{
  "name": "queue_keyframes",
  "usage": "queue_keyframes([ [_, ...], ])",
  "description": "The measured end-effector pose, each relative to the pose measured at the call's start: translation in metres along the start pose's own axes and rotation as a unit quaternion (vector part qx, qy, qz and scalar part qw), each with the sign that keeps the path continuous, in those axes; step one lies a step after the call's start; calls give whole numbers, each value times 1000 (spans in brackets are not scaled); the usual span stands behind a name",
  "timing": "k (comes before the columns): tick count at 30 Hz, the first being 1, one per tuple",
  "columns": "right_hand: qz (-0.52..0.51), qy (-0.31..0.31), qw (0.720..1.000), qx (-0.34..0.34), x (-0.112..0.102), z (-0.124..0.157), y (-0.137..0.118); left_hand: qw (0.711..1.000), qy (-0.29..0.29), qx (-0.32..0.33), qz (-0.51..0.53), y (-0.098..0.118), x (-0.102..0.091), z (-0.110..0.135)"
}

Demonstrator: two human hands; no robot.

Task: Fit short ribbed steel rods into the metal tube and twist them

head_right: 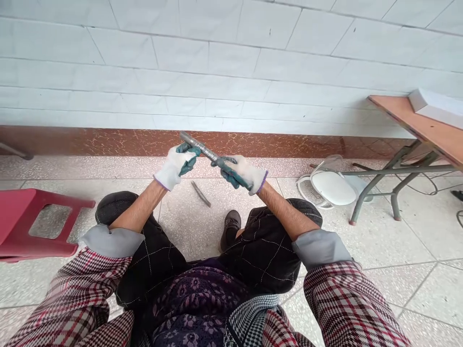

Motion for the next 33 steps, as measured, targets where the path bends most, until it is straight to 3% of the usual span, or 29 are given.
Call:
queue_keyframes([
  [2,-86,-93,991,42,6,0,5,1000,-12,6,-2,2,-1,2],
  [4,-80,-118,988,55,11,-3,10,1000,-25,-3,5,-2,-2,2],
  [5,-47,-93,993,50,12,-6,11,1000,-26,-9,9,-5,-3,2],
  [7,65,20,998,3,11,-13,11,1000,-5,-19,10,-12,-3,0],
  [9,189,152,967,-84,6,-16,4,999,31,-31,2,-16,-1,-1],
  [11,254,211,932,-148,2,-15,-4,998,42,-42,-5,-15,2,1],
  [13,214,177,953,-125,-1,-11,-5,999,18,-45,3,-10,6,4],
  [15,92,66,993,-31,0,-6,-1,999,-24,-43,18,-5,7,9],
  [18,-47,-93,993,60,9,2,5,998,-55,-34,27,-6,3,11],
  [20,-12,-79,996,45,14,-1,8,999,-36,-29,15,-14,-1,6],
  [23,159,92,981,-61,15,-8,4,999,19,-33,5,-27,-7,-3],
  [25,190,139,967,-92,15,-7,1,999,20,-35,16,-28,-8,-6],
  [26,158,113,978,-73,14,-5,1,999,8,-33,23,-25,-8,-5],
  [28,35,1,999,9,14,0,4,998,-33,-34,29,-18,-7,0],
  [30,-58,-98,991,65,14,4,7,997,-65,-43,26,-12,-5,6],
  [31,-67,-122,988,67,14,4,8,996,-66,-47,24,-11,-5,8],
  [33,-9,-82,996,25,16,-1,11,998,-38,-49,19,-14,-5,8],
])
Point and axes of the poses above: each hand's wrist, its own z-axis away from the middle knuckle, its own x-axis out of the palm, y = z × x, the point moved 3 cm from there along -z, towards the middle knuckle, and after that the axes turned 13 degrees about y, right-handed, at the moved point
